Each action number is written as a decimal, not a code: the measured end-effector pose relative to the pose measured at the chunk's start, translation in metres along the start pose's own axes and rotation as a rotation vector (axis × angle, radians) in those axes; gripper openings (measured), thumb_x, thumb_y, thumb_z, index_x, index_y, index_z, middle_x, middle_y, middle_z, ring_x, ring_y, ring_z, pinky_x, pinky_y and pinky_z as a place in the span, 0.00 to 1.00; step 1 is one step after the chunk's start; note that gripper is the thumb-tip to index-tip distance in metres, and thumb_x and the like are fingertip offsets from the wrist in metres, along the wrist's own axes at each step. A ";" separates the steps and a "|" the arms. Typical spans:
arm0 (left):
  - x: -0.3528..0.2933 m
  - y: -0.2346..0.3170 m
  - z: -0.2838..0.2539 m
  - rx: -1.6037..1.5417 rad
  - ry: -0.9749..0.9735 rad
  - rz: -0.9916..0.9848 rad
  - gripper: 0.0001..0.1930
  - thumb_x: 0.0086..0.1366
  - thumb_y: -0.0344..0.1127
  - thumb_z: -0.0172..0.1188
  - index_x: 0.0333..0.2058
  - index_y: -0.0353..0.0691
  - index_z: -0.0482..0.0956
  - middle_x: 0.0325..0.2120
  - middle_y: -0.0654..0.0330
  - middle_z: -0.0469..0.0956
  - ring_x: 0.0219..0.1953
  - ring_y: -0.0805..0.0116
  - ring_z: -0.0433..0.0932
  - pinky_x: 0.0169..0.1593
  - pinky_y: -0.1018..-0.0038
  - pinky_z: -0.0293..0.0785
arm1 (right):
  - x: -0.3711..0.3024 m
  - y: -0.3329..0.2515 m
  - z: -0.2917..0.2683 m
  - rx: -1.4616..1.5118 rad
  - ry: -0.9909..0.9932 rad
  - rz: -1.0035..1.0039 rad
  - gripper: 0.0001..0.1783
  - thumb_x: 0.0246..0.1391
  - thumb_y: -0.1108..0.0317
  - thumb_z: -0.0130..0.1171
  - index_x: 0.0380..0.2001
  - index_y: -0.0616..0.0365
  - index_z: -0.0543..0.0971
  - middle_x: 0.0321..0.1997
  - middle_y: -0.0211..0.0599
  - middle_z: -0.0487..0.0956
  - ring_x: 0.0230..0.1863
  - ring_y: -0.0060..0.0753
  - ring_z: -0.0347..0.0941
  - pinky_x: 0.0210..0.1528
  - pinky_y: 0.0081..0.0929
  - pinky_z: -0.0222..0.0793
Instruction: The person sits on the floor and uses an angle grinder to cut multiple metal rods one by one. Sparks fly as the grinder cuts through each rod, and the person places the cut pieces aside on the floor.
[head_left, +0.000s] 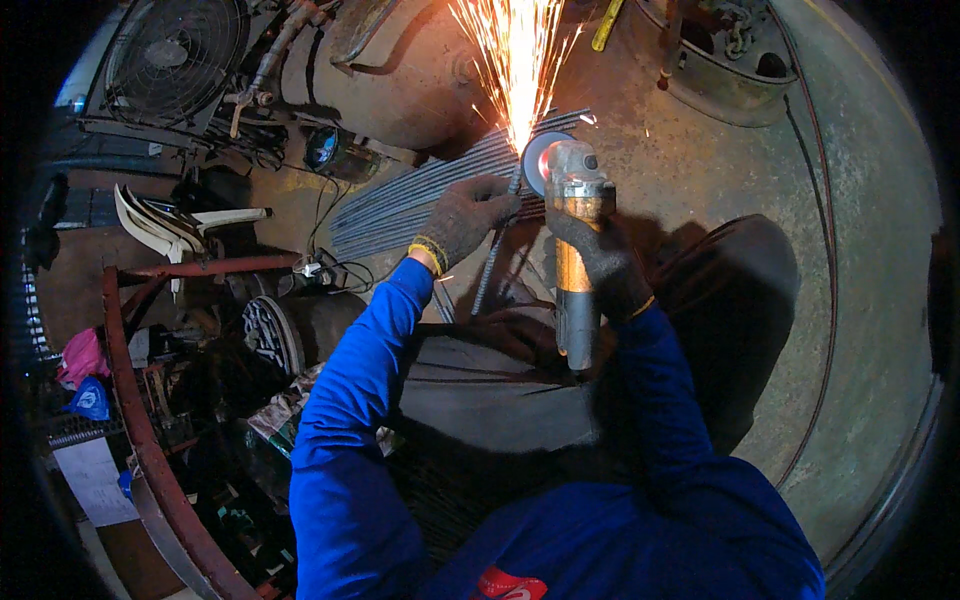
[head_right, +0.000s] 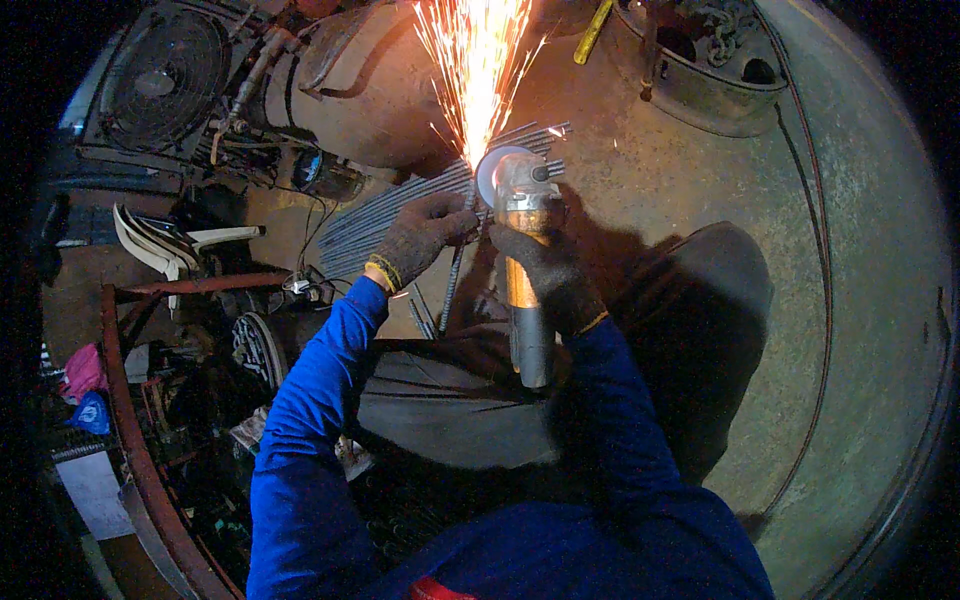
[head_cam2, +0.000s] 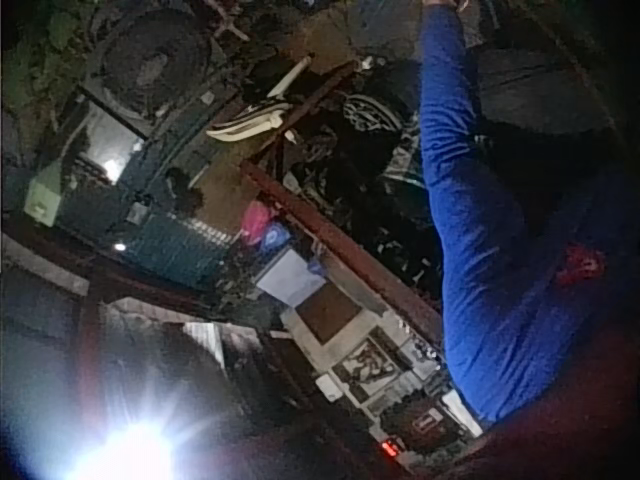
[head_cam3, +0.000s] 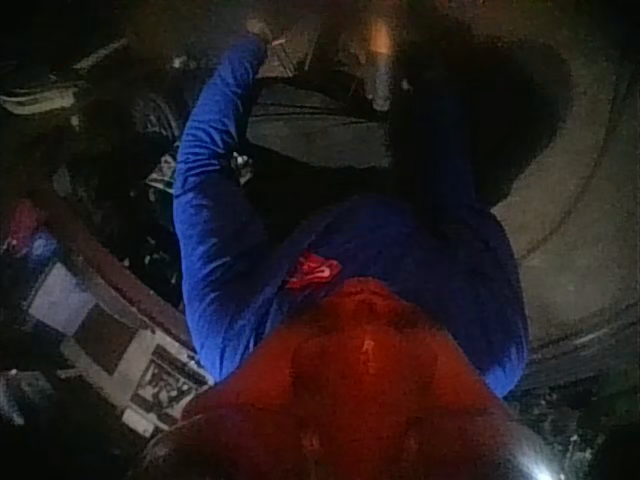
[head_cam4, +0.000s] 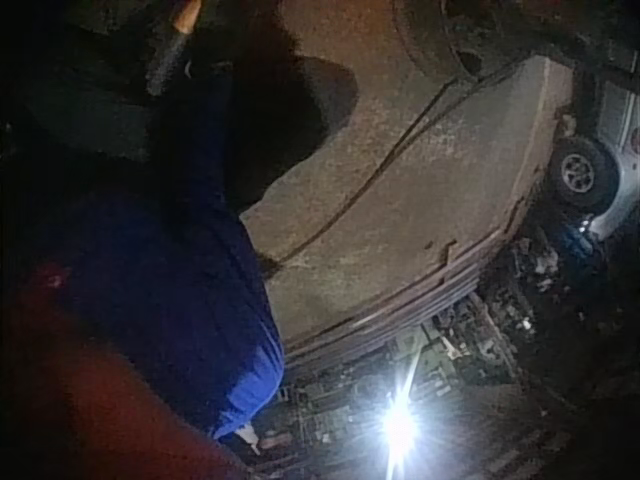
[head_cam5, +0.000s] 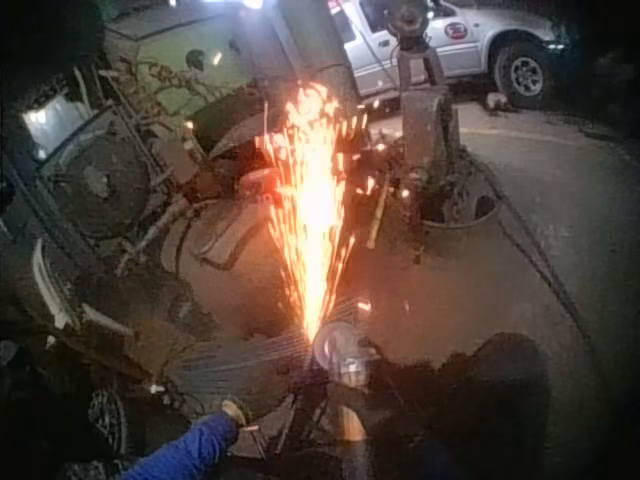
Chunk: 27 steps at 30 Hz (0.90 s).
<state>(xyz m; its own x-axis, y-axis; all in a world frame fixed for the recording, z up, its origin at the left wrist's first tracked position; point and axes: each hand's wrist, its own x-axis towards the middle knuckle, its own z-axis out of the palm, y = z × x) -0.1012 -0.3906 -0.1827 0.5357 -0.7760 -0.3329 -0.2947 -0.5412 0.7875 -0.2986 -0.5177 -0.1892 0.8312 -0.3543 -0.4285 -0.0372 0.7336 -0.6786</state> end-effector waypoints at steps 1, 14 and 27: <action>0.003 -0.001 0.000 0.047 -0.004 0.022 0.14 0.66 0.39 0.64 0.42 0.32 0.82 0.33 0.61 0.82 0.36 0.75 0.78 0.42 0.75 0.77 | -0.003 -0.002 0.000 0.009 -0.003 -0.010 0.18 0.55 0.65 0.70 0.47 0.58 0.80 0.31 0.33 0.81 0.28 0.28 0.79 0.31 0.29 0.76; 0.004 -0.003 0.000 0.034 -0.059 -0.042 0.16 0.67 0.41 0.63 0.44 0.33 0.82 0.35 0.62 0.83 0.37 0.76 0.77 0.44 0.74 0.76 | 0.004 0.010 -0.009 -0.101 -0.013 -0.169 0.19 0.56 0.63 0.69 0.48 0.57 0.79 0.37 0.31 0.79 0.37 0.24 0.77 0.38 0.27 0.75; 0.002 0.009 0.000 0.055 -0.076 -0.076 0.19 0.65 0.42 0.62 0.47 0.33 0.82 0.39 0.51 0.84 0.41 0.64 0.80 0.50 0.68 0.75 | 0.007 0.001 -0.005 -0.072 0.043 -0.039 0.18 0.55 0.64 0.71 0.46 0.56 0.80 0.37 0.29 0.80 0.38 0.24 0.77 0.39 0.26 0.75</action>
<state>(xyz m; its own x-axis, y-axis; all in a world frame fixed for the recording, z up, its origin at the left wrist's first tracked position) -0.1028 -0.3966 -0.1766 0.4971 -0.7536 -0.4302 -0.2997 -0.6144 0.7299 -0.2953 -0.5219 -0.1960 0.8083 -0.4072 -0.4252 -0.0466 0.6757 -0.7357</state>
